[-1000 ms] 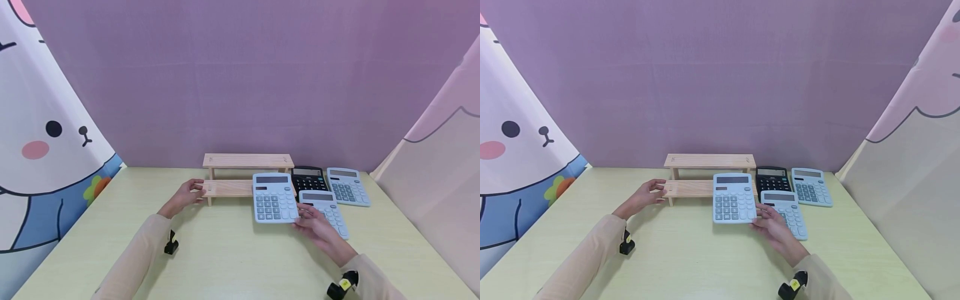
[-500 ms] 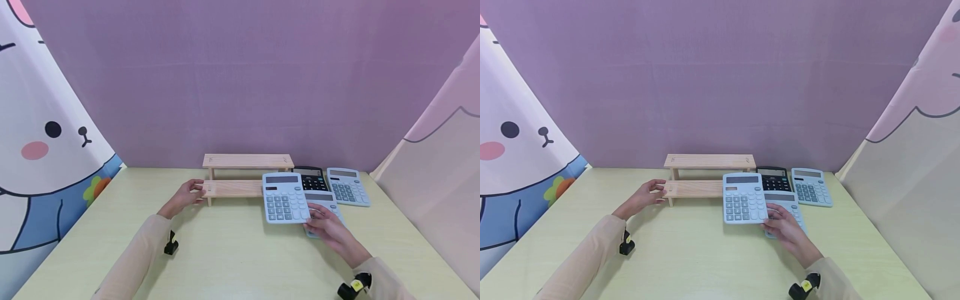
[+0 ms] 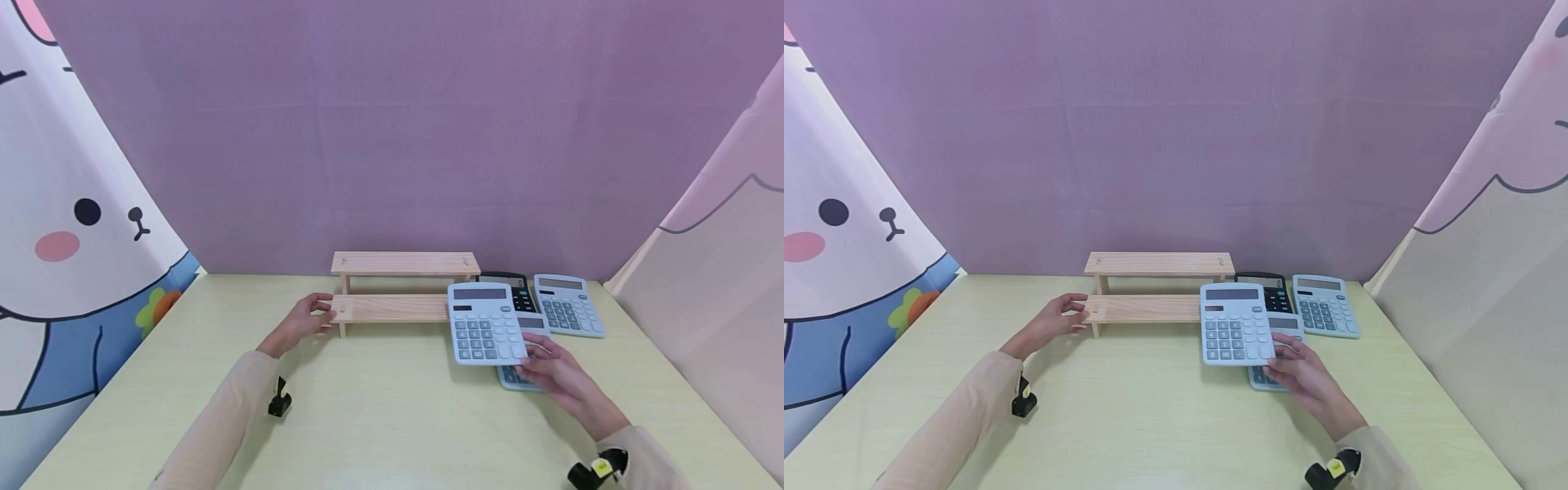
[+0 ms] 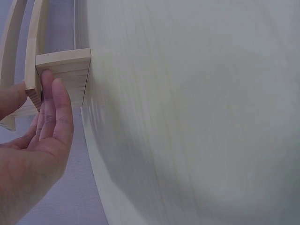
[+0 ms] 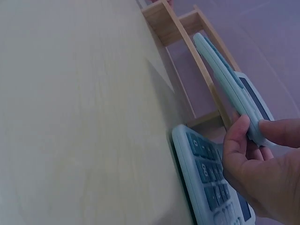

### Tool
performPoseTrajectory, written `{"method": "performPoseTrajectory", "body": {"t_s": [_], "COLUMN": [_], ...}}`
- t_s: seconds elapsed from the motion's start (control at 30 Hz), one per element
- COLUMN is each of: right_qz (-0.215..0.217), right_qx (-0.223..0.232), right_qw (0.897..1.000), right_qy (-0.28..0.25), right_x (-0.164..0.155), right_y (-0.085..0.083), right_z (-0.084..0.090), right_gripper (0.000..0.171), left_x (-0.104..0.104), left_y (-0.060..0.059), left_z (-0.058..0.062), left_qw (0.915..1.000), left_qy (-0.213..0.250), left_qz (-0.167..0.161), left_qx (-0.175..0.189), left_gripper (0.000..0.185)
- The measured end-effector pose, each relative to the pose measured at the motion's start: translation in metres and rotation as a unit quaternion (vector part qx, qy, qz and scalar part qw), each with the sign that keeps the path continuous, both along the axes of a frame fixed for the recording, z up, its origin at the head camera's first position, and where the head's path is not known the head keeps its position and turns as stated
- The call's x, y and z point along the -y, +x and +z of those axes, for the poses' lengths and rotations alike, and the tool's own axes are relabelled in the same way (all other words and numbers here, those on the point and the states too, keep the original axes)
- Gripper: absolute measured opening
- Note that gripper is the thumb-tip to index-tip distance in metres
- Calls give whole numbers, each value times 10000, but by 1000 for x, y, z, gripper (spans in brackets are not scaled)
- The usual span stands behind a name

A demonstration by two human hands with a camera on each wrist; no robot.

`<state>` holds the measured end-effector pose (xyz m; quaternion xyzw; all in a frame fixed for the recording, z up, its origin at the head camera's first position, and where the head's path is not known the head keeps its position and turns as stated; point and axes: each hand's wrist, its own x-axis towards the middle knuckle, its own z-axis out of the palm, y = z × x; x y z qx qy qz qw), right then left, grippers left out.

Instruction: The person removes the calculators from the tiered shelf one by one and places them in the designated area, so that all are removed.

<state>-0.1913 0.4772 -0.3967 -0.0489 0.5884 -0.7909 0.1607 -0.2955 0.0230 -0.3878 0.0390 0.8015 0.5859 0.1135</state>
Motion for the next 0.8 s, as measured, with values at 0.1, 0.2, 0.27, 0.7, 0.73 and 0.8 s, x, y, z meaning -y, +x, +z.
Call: {"method": "performPoseTrajectory", "body": {"t_s": [0.1,0.2,0.27,0.7,0.73,0.8], "right_qz": [40,106,124,318,353,419], "right_qx": [-44,-73,-62,-282,-322,-378], "right_qw": [9999,9993,9990,9964,9960,9950], "right_qy": [-155,-351,-428,-729,-756,-821], "right_x": [-7,-14,-19,-47,-49,-53], "right_y": [1,1,1,0,0,-1], "right_z": [0,0,-1,-4,-5,-6], "right_gripper": [42,42,42,42,42,43], "left_x": [0,0,0,0,0,0], "left_y": [0,0,0,1,1,0], "left_z": [0,0,0,0,0,0], "left_qw": [10000,10000,10000,10000,10000,10000], "left_qy": [17,13,12,12,9,8], "left_qz": [9,7,-7,-14,-6,14], "left_qx": [0,4,-1,-37,-34,-22], "left_gripper": [47,48,48,48,48,48]}}
